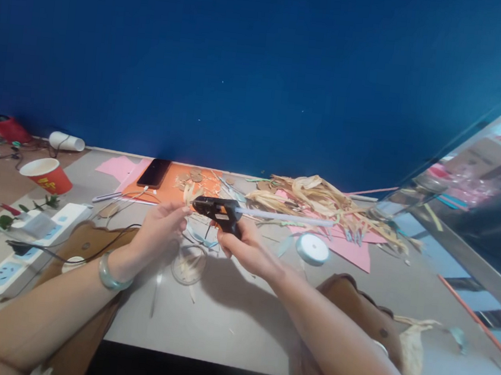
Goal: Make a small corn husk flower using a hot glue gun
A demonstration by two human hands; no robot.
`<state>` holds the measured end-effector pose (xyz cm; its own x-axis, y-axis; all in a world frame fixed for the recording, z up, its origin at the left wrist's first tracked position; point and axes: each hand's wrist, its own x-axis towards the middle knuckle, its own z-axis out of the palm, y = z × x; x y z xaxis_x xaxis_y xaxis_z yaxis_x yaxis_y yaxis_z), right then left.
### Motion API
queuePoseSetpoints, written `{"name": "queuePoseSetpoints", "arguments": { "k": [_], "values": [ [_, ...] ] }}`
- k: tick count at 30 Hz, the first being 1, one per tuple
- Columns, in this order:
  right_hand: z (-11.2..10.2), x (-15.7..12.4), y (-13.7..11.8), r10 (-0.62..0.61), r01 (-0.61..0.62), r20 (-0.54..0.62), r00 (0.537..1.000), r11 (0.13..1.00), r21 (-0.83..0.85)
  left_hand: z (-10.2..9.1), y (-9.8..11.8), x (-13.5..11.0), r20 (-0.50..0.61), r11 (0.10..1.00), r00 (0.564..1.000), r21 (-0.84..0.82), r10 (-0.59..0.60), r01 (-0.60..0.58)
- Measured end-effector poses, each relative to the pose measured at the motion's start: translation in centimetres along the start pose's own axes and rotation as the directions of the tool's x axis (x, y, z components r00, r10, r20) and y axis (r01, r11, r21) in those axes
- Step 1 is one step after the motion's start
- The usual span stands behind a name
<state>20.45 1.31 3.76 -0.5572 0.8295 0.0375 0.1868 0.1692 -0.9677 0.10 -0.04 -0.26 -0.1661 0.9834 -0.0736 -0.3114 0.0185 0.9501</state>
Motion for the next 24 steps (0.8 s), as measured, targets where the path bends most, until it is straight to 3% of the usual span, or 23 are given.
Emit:
{"name": "queuePoseSetpoints", "arguments": {
  "k": [4, 8, 24],
  "values": [
    [-0.04, 0.06, 0.25, -0.002, 0.004, 0.021, 1.0, 0.995, -0.101, 0.13, 0.21, -0.22, 0.03, 1.0, 0.999, -0.011, 0.027, -0.026],
    [0.09, 0.02, 0.24, -0.025, 0.019, -0.033, 0.999, 0.986, -0.168, 0.31, 0.49, -0.4, 0.038, 0.999, 0.999, -0.031, 0.021, -0.02],
    [-0.09, -0.16, -0.11, 0.005, -0.008, -0.013, 1.0, 0.982, -0.19, 0.26, 0.73, -0.66, 0.101, 0.998, 0.995, -0.065, 0.0, 0.007]
  ]
}}
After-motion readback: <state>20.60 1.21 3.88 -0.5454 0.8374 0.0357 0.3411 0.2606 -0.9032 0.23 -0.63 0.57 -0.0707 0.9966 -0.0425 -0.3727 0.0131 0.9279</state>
